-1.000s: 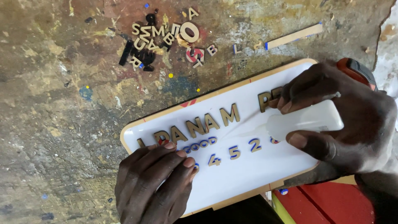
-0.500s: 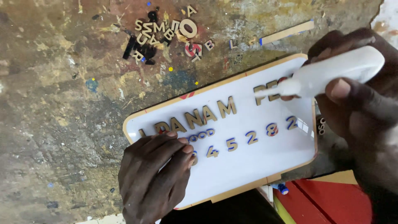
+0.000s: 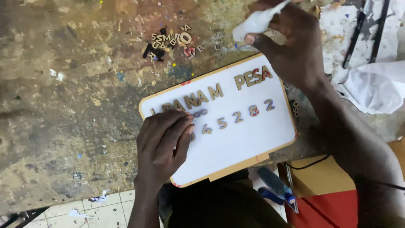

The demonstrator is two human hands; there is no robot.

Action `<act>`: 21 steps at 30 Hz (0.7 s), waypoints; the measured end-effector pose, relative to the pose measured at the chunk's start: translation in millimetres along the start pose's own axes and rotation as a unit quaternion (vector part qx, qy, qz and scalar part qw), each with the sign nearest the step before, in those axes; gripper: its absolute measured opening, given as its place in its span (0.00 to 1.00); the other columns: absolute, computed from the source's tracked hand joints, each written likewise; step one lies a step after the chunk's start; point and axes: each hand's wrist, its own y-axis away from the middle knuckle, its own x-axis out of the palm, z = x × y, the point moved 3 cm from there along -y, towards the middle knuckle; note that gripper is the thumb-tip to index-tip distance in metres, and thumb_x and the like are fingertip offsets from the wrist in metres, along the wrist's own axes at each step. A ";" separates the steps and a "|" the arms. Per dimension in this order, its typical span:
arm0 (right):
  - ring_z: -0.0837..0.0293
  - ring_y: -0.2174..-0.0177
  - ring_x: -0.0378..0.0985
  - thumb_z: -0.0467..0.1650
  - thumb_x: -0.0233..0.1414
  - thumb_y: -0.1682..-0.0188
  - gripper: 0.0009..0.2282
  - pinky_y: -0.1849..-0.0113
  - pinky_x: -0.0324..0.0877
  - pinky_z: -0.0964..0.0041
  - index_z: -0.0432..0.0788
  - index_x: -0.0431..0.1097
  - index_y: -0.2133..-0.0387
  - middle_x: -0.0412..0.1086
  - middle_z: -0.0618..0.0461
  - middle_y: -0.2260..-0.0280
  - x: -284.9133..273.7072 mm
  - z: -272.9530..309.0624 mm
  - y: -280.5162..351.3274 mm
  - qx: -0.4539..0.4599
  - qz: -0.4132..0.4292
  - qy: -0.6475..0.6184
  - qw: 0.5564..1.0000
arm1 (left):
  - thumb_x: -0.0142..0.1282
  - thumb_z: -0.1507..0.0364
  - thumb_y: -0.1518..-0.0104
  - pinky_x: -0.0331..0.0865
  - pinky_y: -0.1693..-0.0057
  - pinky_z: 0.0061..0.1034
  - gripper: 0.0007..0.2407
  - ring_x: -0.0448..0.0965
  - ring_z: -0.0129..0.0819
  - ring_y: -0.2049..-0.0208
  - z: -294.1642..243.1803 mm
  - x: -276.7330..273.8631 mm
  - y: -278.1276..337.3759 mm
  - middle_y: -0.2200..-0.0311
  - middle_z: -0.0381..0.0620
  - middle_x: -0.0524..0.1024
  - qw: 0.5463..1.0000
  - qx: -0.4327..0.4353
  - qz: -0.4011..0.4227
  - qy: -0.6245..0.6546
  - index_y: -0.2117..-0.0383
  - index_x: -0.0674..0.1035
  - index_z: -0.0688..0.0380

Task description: Assemble a sign by gluing individual letters and numbers onto a board

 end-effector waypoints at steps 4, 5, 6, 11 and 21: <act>0.47 0.44 0.83 0.18 0.64 0.36 0.12 0.40 0.81 0.53 0.29 0.74 0.42 0.78 0.39 0.46 6.4 -28.8 -12.9 0.007 -0.008 -0.004 1.000 | 0.61 0.77 0.28 0.79 0.41 0.43 0.05 0.88 0.50 0.48 -0.3 1.6 2.1 0.50 0.52 0.85 1.000 -0.001 -0.001 -0.005 0.52 0.87 0.65; 0.48 0.45 0.84 0.19 0.63 0.36 0.10 0.40 0.81 0.53 0.29 0.74 0.45 0.79 0.39 0.47 7.5 -34.3 -13.7 0.010 -0.007 -0.007 1.000 | 0.61 0.78 0.28 0.80 0.40 0.44 0.05 0.88 0.50 0.49 -0.9 1.6 2.9 0.51 0.53 0.86 1.000 -0.004 -0.007 0.008 0.53 0.86 0.66; 0.48 0.46 0.85 0.19 0.63 0.36 0.08 0.40 0.82 0.54 0.30 0.73 0.48 0.80 0.39 0.49 9.3 -40.3 -14.7 0.012 -0.005 -0.011 1.000 | 0.61 0.78 0.28 0.81 0.40 0.44 0.05 0.88 0.51 0.50 -0.6 2.0 3.9 0.51 0.53 0.86 1.000 -0.006 -0.014 0.021 0.53 0.86 0.67; 0.42 0.48 0.84 0.16 0.70 0.39 0.19 0.44 0.82 0.50 0.31 0.67 0.42 0.76 0.34 0.46 -14.2 -9.9 6.2 -0.017 -0.051 0.072 0.996 | 0.59 0.79 0.27 0.81 0.38 0.46 0.05 0.88 0.51 0.49 -1.4 2.0 4.3 0.51 0.55 0.86 1.000 -0.002 -0.017 0.026 0.53 0.85 0.69; 0.50 0.58 0.86 0.25 0.63 0.40 0.09 0.53 0.80 0.60 0.38 0.80 0.48 0.79 0.43 0.55 52.4 90.6 53.7 -0.106 0.177 -0.080 0.975 | 0.61 0.80 0.28 0.82 0.39 0.45 0.06 0.87 0.52 0.51 -21.3 10.1 -4.5 0.50 0.56 0.85 0.998 -0.016 -0.036 0.045 0.50 0.84 0.69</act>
